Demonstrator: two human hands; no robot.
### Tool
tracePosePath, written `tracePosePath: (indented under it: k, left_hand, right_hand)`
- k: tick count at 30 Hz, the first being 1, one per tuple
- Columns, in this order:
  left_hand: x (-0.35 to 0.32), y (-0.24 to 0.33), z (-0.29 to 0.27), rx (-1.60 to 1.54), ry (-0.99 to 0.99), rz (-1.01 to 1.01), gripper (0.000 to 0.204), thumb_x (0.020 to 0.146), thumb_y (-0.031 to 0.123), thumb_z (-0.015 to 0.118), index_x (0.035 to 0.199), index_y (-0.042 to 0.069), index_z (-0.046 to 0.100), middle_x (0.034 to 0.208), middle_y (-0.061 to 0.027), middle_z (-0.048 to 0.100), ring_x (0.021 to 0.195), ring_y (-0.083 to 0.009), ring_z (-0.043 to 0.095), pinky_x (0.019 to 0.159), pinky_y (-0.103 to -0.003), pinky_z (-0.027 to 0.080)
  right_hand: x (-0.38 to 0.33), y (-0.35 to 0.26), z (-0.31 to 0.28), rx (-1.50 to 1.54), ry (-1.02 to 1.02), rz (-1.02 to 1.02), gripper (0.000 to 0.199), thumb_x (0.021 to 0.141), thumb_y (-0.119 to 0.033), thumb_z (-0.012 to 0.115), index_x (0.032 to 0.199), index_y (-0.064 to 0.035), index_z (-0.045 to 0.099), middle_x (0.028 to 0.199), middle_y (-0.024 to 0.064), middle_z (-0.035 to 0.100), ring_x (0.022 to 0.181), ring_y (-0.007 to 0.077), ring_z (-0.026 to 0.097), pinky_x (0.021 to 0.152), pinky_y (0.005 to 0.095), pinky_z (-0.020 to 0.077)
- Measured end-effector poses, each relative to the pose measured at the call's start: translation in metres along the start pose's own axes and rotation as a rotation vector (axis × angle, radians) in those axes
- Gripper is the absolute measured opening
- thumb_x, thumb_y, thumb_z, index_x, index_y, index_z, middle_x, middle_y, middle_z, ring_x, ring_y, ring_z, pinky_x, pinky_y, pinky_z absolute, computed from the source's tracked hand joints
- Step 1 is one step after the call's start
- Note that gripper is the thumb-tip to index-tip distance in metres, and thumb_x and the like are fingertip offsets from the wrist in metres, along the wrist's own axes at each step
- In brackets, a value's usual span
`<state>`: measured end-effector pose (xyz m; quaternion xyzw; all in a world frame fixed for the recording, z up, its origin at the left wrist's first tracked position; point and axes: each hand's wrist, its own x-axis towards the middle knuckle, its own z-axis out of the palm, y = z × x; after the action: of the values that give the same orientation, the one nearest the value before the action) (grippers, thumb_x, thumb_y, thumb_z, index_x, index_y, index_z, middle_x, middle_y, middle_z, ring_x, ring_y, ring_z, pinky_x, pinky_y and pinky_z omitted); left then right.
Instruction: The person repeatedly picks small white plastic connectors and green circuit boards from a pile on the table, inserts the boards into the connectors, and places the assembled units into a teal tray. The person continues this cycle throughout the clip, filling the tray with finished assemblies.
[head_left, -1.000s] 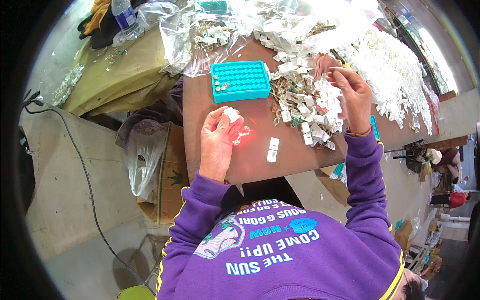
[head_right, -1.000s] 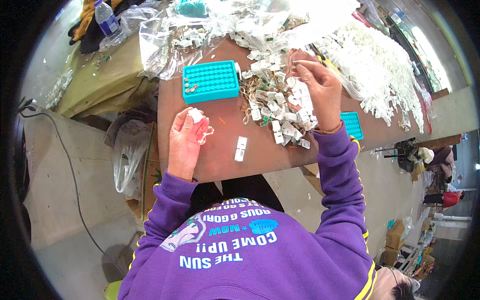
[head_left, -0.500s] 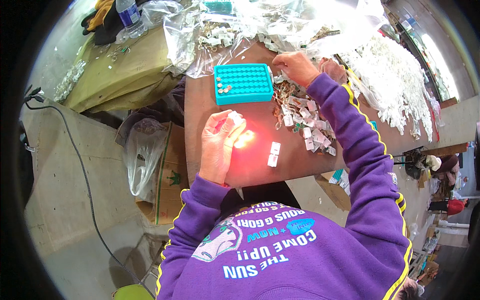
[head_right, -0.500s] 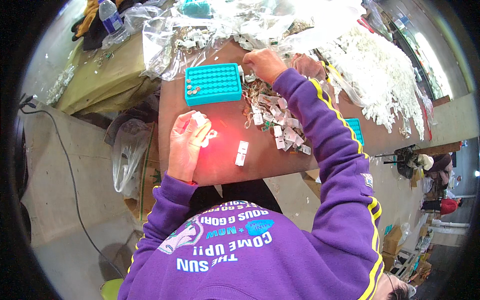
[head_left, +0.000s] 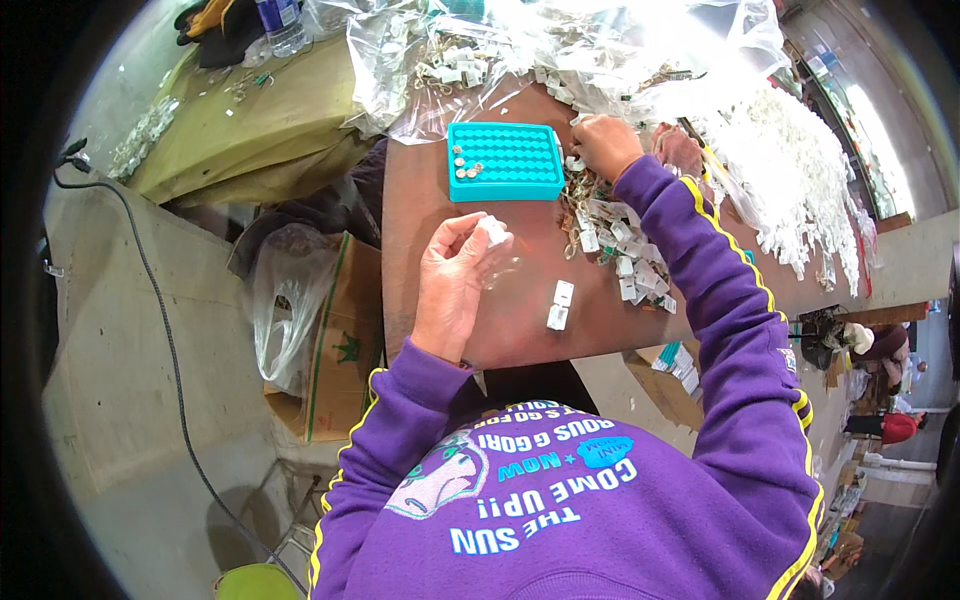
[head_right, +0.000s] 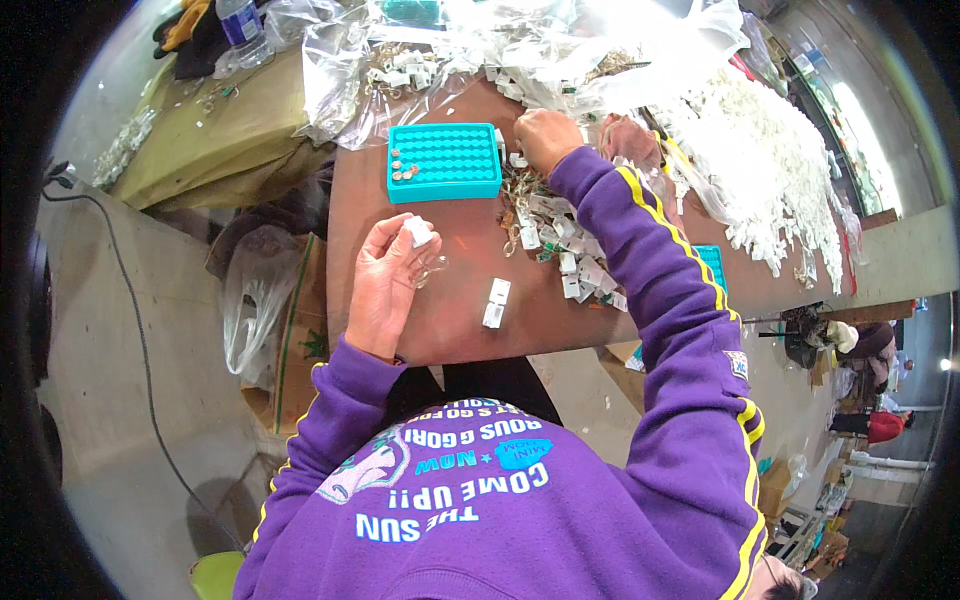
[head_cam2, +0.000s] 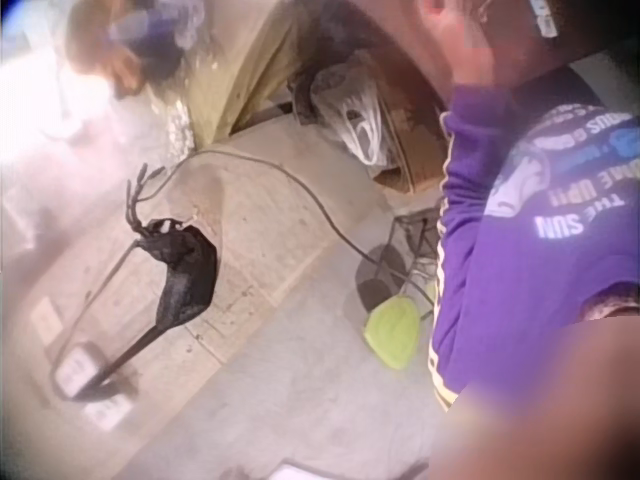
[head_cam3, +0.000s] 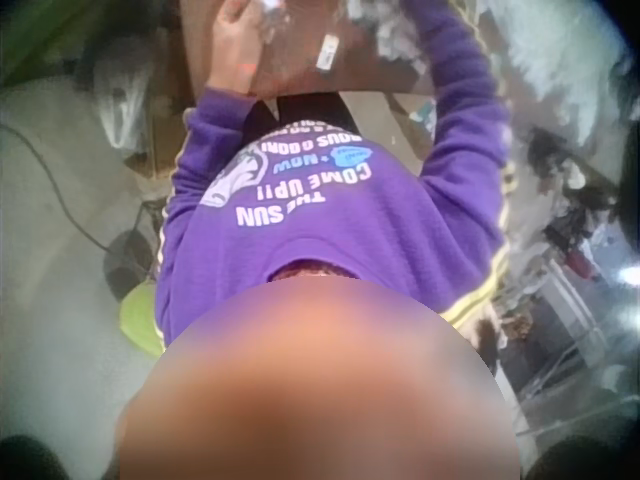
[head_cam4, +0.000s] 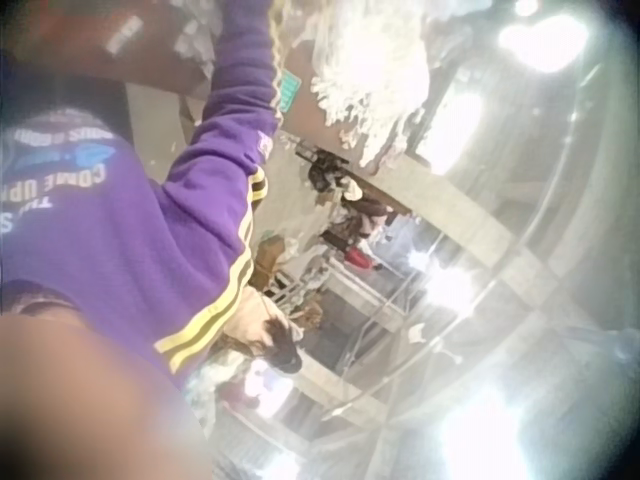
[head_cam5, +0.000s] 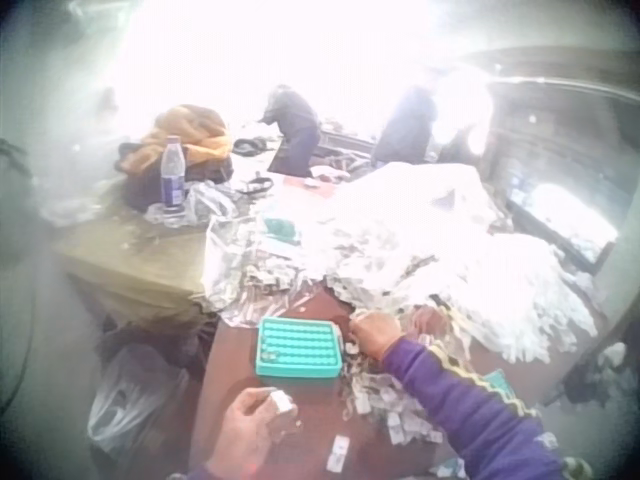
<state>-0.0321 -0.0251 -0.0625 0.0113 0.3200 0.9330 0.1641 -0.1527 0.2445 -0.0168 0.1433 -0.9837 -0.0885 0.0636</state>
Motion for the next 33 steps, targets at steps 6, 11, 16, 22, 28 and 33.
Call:
tracePosePath:
  k: [6, 11, 16, 22, 28, 33]
  left_hand:
    - [-0.002, 0.001, 0.002, -0.058, 0.006, -0.013, 0.024, 0.094, 0.014, 0.062, 0.114, 0.002, 0.057, 0.105, -0.0131, 0.066, 0.096, -0.0244, 0.067, 0.088, -0.035, 0.055]
    - [-0.003, 0.004, 0.004, -0.076, 0.027, -0.031, 0.023, 0.094, 0.014, 0.061, 0.113, 0.002, 0.057, 0.103, -0.0104, 0.065, 0.095, -0.0224, 0.067, 0.084, -0.035, 0.056]
    - [-0.005, 0.008, 0.009, -0.127, -0.061, -0.011, 0.022, 0.096, 0.017, 0.058, 0.115, 0.005, 0.055, 0.104, -0.0117, 0.065, 0.103, -0.0254, 0.065, 0.089, -0.034, 0.055]
    - [-0.007, 0.008, 0.016, -0.167, -0.155, -0.016, 0.02, 0.097, 0.016, 0.056, 0.113, 0.004, 0.056, 0.106, -0.0114, 0.063, 0.107, -0.0259, 0.063, 0.09, -0.033, 0.055]
    - [-0.011, 0.002, 0.016, -0.275, -0.123, -0.046, 0.02, 0.096, 0.014, 0.058, 0.112, 0.002, 0.057, 0.111, -0.0127, 0.061, 0.106, -0.0246, 0.062, 0.091, -0.031, 0.054]
    - [-0.015, -0.006, 0.018, -0.515, -0.086, -0.102, 0.024, 0.095, 0.014, 0.06, 0.115, 0.001, 0.056, 0.114, -0.0142, 0.06, 0.11, -0.0243, 0.059, 0.093, -0.03, 0.054]
  right_hand:
    - [-0.005, -0.012, 0.004, -0.149, -0.036, 0.002, 0.011, 0.076, -0.01, 0.06, 0.078, -0.0085, 0.071, 0.083, 0.0142, 0.068, 0.081, 0.0317, 0.068, 0.068, 0.043, 0.0544]
    - [-0.012, -0.009, -0.012, -0.019, 0.065, 0.13, 0.012, 0.079, -0.013, 0.059, 0.077, -0.0085, 0.07, 0.081, 0.0146, 0.068, 0.077, 0.0335, 0.068, 0.067, 0.0426, 0.054]
    - [-0.047, -0.026, -0.065, 0.834, 0.061, -0.022, 0.012, 0.083, -0.012, 0.067, 0.091, -0.0026, 0.069, 0.078, 0.008, 0.068, 0.068, 0.0171, 0.065, 0.066, 0.0299, 0.0527]
    - [-0.082, -0.086, -0.091, 1.19, -0.199, -0.136, 0.009, 0.081, -0.005, 0.069, 0.088, 0.0008, 0.07, 0.078, 0.0059, 0.069, 0.069, 0.0089, 0.063, 0.066, 0.0245, 0.0521]
    - [-0.097, -0.109, -0.088, 1.109, 0.054, -0.052, 0.01, 0.079, -0.008, 0.071, 0.085, 0.0002, 0.069, 0.072, 0.0085, 0.068, 0.063, 0.01, 0.063, 0.062, 0.026, 0.0519]
    - [-0.116, -0.137, -0.07, 0.964, 0.422, 0.033, 0.01, 0.079, -0.007, 0.072, 0.086, -0.0015, 0.068, 0.076, 0.0105, 0.066, 0.065, 0.0196, 0.064, 0.061, 0.0289, 0.0509]
